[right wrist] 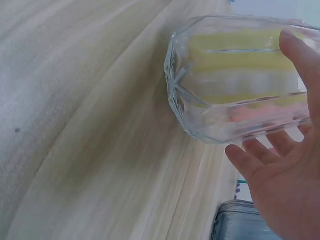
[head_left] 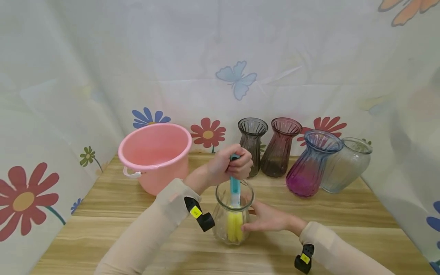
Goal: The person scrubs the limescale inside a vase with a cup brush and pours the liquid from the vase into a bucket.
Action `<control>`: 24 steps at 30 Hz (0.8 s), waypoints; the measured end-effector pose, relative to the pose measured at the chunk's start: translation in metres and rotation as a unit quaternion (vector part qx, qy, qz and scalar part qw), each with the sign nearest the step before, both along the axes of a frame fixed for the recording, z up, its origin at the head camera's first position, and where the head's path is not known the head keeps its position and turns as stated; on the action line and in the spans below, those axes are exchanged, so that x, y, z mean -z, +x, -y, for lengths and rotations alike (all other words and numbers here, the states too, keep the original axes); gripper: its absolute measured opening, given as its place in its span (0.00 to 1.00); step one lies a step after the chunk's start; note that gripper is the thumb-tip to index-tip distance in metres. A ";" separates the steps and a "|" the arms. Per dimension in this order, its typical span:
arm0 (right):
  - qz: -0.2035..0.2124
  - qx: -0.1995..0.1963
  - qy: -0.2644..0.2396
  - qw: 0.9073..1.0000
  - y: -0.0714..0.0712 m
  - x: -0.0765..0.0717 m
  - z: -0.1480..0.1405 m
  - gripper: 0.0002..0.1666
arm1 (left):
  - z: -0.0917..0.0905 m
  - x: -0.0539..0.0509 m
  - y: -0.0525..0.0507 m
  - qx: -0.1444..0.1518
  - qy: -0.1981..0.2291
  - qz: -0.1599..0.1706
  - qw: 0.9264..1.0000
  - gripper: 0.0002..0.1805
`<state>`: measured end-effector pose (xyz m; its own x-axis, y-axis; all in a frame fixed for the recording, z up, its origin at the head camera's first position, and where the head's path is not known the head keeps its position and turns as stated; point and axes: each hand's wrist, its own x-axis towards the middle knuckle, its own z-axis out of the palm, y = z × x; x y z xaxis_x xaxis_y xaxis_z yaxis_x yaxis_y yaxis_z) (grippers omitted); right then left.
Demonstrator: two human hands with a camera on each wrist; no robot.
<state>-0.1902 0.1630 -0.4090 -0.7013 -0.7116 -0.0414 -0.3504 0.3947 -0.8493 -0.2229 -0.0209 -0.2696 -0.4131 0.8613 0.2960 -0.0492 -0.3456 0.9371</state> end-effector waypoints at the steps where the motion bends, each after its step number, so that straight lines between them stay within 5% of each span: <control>1: -0.002 0.004 -0.003 1.000 0.000 0.001 0.001 0.50 | 0.001 -0.005 0.000 0.001 0.000 -0.003 1.000 0.21; 10: -0.009 0.019 -0.018 1.000 0.004 -0.002 0.004 0.47 | -0.003 -0.056 0.004 0.011 -0.011 -0.027 1.000 0.21; 17: -0.019 0.021 -0.022 0.999 0.005 -0.002 0.006 0.51 | 0.001 -0.096 0.011 -0.018 -0.005 -0.050 0.999 0.20; 20: -0.020 0.023 -0.024 0.999 0.005 -0.001 0.006 0.51 | 0.003 -0.101 0.014 -0.021 0.003 -0.051 0.998 0.20; 24: -0.024 0.030 -0.016 0.999 0.005 -0.001 0.006 0.49 | 0.003 -0.092 0.014 -0.034 0.008 -0.034 0.999 0.19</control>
<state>-0.1847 0.1571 -0.4079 -0.7434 -0.6687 0.0155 -0.3671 0.3885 -0.8452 -0.2092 -0.0243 -0.1772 -0.4493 0.8270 0.3378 0.0379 -0.3601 0.9321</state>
